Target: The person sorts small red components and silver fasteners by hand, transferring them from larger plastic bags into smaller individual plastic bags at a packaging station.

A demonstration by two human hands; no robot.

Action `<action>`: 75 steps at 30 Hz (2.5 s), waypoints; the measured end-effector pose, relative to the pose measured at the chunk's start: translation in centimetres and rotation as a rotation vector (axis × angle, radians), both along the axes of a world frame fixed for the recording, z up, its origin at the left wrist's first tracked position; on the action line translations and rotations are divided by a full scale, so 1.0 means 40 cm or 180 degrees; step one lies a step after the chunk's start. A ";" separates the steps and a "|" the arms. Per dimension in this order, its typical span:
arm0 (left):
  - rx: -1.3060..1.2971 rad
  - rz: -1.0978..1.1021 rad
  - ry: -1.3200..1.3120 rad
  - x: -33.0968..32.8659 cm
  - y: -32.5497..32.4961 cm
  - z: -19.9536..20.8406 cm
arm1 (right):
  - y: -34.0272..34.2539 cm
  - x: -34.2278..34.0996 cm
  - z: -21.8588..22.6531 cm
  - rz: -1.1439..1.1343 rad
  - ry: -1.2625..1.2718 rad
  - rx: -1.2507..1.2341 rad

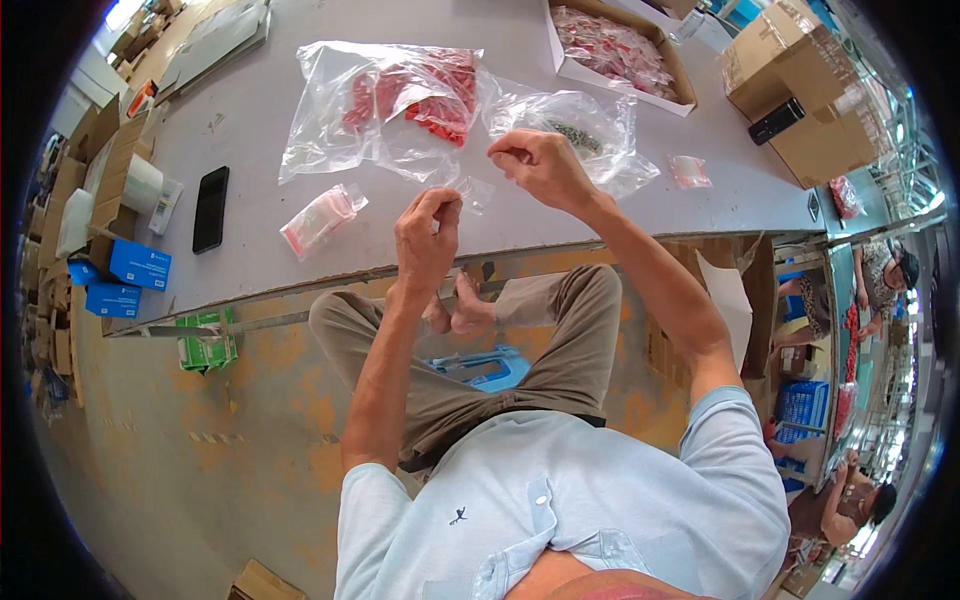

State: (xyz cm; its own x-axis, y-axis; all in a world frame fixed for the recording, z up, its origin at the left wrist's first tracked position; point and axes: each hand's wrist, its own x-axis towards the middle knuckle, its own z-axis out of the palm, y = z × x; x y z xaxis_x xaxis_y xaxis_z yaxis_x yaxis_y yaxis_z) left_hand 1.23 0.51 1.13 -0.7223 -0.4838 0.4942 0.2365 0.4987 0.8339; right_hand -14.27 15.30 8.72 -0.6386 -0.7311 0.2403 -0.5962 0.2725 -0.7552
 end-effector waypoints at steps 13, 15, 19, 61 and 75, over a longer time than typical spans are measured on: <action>0.0111 0.0005 -0.0078 -0.005 -0.020 -0.013 | -0.312 -0.171 -0.139 0.0269 0.1728 0.1138; 0.0127 0.0053 -0.0101 0.002 -0.024 -0.010 | -0.336 -0.164 -0.132 0.0403 0.1680 0.1209; -0.0174 0.0115 0.0038 -0.004 -0.023 -0.026 | -0.349 -0.183 -0.123 0.0850 0.1664 0.1467; 0.0126 0.0310 0.0142 0.000 -0.018 -0.015 | -0.111 -0.023 -0.022 0.1732 0.0283 0.0558; 0.0147 0.0336 0.0078 -0.004 -0.016 -0.018 | -0.281 -0.109 -0.111 0.0440 0.1580 0.1094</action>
